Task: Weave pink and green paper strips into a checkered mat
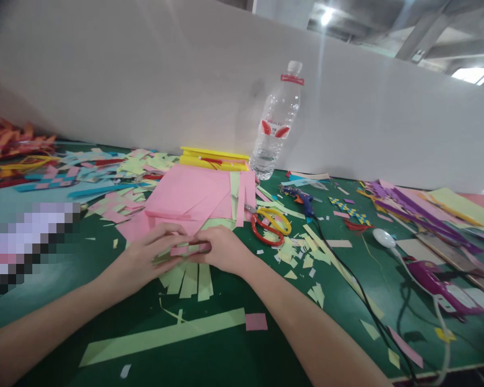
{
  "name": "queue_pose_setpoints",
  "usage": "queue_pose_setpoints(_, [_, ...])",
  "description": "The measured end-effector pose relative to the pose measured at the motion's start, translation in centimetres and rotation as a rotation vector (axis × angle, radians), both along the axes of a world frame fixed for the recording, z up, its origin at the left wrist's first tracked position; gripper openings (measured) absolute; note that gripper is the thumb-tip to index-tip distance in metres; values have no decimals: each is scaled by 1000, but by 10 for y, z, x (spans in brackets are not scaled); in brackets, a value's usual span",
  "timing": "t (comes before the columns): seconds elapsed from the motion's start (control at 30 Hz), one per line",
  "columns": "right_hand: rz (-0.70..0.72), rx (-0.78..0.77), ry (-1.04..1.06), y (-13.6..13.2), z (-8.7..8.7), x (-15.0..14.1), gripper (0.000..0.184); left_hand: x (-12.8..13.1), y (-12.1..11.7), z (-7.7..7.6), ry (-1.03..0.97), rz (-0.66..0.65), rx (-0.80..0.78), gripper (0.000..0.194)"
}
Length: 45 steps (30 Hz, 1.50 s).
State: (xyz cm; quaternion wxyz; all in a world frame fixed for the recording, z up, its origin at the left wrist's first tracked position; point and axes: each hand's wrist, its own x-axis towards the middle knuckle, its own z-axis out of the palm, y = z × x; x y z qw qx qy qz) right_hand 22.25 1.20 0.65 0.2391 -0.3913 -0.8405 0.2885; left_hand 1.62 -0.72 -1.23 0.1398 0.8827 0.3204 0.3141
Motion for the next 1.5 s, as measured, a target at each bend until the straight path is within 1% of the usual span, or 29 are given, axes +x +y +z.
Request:
queue_pose_setpoints(0.17, [-28, -16, -31, 0, -2, -2, 22, 0, -2, 3, -2, 19, -60, 31])
queue_pose_setpoints(0.3, [-26, 15, -41, -1, -2, -3, 25, 1, -2, 2, -3, 4, -33, 29])
queue_pose_setpoints(0.4, [6, 40, -18, -1, -2, -3, 21, -1, -1, 4, 9, 23, 13, 27])
queue_pose_setpoints(0.47, [38, 62, 1, 0, -1, -2, 22, -5, 2, 7, 10, 82, 71, 26])
queue_pose_setpoints(0.53, [58, 83, -1, 0, -1, 0, 30, -11, 6, 12, 17, 160, 120, 26])
queue_pose_setpoints(0.6, [63, 100, -5, 0, 0, 1, 37, -21, 13, 16, 27, 233, 137, 28])
queue_pose_setpoints(0.63, [62, 108, -1, 0, 0, 2, 39, -27, 17, 17, 40, 298, 122, 29])
queue_pose_setpoints(0.7, [59, 118, 10, -1, 1, 3, 41, -37, 25, 17, 91, 398, 111, 30])
queue_pose_setpoints(0.77, [59, 111, 14, -1, 1, 4, 41, -46, 32, 13, 165, 460, 132, 31])
queue_pose_setpoints(0.83, [58, 94, 7, -1, 1, 4, 41, -52, 36, 8, 248, 489, 170, 34])
queue_pose_setpoints(0.93, [63, 76, 12, -1, 2, 5, 40, -54, 37, 2, 378, 478, 219, 33])
queue_pose_setpoints(1.03, [53, 66, 42, 0, 2, 5, 35, -52, 35, 1, 422, 464, 237, 28])
queue_pose_setpoints(1.2, [-16, 85, 29, 0, 4, 10, 37, -45, 32, 5, 347, 447, 147, 27])
queue_pose_setpoints(1.37, [-77, 38, 122, 2, 6, 16, 21, -34, 26, 12, 224, 307, 6, 23])
queue_pose_setpoints(1.43, [-105, 31, 138, 2, 6, 18, 19, -30, 22, 15, 192, 262, -33, 22])
queue_pose_setpoints(1.5, [-132, 22, 143, 3, 6, 20, 21, -25, 18, 17, 151, 196, -56, 23])
